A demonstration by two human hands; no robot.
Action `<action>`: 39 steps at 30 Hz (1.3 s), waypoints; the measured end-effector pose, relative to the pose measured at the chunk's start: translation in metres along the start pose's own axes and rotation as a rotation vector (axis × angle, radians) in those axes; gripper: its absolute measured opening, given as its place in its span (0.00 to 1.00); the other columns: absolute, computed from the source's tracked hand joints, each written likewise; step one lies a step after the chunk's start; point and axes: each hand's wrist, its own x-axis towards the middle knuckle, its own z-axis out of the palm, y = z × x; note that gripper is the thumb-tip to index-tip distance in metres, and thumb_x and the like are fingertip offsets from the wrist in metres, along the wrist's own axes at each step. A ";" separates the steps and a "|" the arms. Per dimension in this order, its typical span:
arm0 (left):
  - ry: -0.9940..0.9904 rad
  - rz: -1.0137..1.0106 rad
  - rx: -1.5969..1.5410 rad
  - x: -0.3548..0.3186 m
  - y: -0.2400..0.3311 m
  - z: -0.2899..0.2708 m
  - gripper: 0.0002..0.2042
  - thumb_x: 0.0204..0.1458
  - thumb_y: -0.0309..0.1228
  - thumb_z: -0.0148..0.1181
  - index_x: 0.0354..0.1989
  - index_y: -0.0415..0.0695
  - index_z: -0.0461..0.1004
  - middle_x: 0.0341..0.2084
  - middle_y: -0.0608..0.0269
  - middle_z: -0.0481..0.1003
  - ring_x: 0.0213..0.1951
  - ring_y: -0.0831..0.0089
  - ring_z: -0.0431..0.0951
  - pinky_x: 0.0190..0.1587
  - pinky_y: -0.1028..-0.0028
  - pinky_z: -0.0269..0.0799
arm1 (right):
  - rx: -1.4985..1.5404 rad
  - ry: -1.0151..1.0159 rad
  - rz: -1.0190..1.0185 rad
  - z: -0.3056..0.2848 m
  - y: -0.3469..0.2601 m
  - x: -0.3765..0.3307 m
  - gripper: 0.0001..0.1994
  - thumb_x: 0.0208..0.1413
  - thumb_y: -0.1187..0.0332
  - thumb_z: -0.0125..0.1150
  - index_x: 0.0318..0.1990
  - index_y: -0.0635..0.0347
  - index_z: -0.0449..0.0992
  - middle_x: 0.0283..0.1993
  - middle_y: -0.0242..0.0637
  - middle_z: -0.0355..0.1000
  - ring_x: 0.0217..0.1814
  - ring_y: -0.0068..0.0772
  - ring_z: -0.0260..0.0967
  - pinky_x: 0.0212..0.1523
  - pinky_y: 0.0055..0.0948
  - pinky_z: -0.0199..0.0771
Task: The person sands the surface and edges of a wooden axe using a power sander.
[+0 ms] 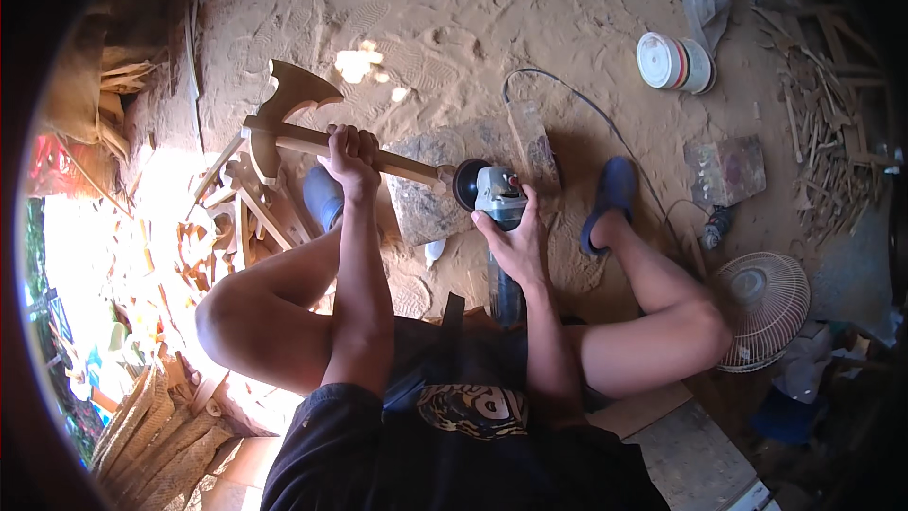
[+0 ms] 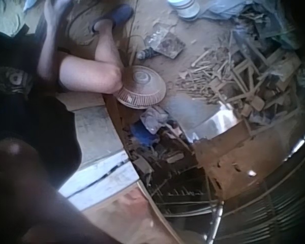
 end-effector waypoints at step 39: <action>0.531 -0.167 0.051 0.016 -0.014 -0.059 0.10 0.63 0.35 0.58 0.30 0.50 0.66 0.14 0.73 0.58 0.14 0.76 0.57 0.22 0.68 0.61 | 0.032 -0.173 0.161 0.011 -0.012 -0.005 0.53 0.54 0.56 0.79 0.77 0.69 0.49 0.65 0.63 0.70 0.65 0.52 0.73 0.65 0.46 0.73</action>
